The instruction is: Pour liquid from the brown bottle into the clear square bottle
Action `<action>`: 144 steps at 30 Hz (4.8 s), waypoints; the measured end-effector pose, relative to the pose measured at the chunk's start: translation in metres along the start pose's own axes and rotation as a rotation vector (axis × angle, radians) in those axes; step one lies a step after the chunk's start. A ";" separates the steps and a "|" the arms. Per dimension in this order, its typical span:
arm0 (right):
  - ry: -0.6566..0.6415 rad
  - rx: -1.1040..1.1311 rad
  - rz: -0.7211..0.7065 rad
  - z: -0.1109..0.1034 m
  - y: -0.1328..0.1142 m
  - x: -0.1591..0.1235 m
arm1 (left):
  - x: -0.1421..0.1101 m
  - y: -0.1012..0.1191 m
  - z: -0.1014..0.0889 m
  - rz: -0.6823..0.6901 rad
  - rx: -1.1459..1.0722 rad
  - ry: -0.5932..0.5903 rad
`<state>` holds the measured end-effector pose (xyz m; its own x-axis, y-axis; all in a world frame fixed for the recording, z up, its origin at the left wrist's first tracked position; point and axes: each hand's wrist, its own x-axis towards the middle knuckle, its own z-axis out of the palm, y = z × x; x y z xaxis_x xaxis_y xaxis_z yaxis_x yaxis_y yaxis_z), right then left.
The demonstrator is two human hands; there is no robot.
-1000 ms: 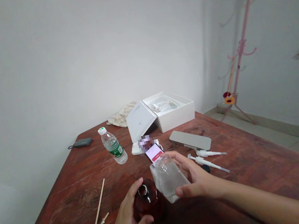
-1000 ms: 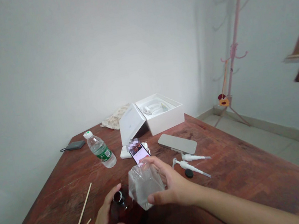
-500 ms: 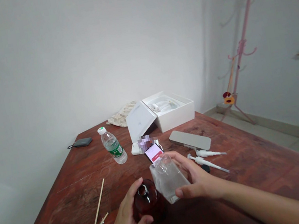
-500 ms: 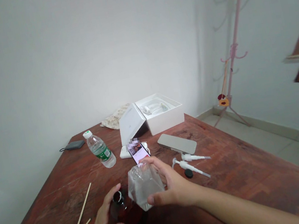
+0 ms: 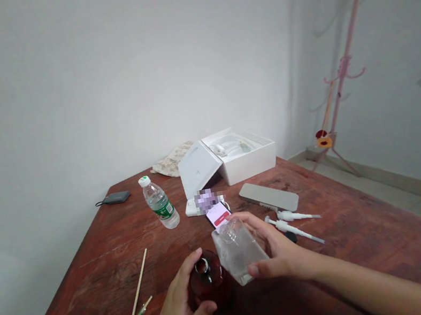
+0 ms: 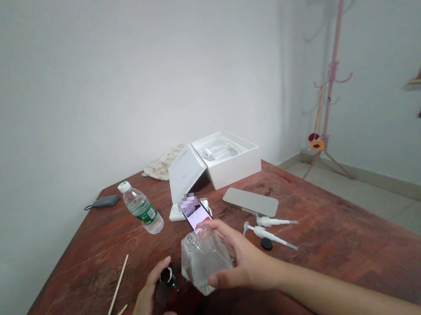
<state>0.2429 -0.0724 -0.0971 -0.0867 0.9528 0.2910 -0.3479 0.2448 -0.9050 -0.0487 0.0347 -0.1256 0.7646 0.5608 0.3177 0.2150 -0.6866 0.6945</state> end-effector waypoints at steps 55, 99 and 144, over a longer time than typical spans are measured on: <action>0.136 -0.141 0.072 -0.009 0.008 -0.007 | 0.013 0.026 0.005 0.134 -0.156 0.159; 0.217 -0.215 -0.002 -0.019 0.017 -0.014 | 0.013 0.035 0.002 0.086 -0.115 0.026; 0.181 -0.195 0.012 -0.020 0.014 -0.015 | 0.014 0.041 -0.003 0.083 -0.113 0.007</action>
<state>0.2581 -0.0793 -0.1200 0.0849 0.9682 0.2353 -0.1602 0.2464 -0.9558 -0.0309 0.0158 -0.0904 0.7724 0.5079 0.3815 0.0808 -0.6742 0.7341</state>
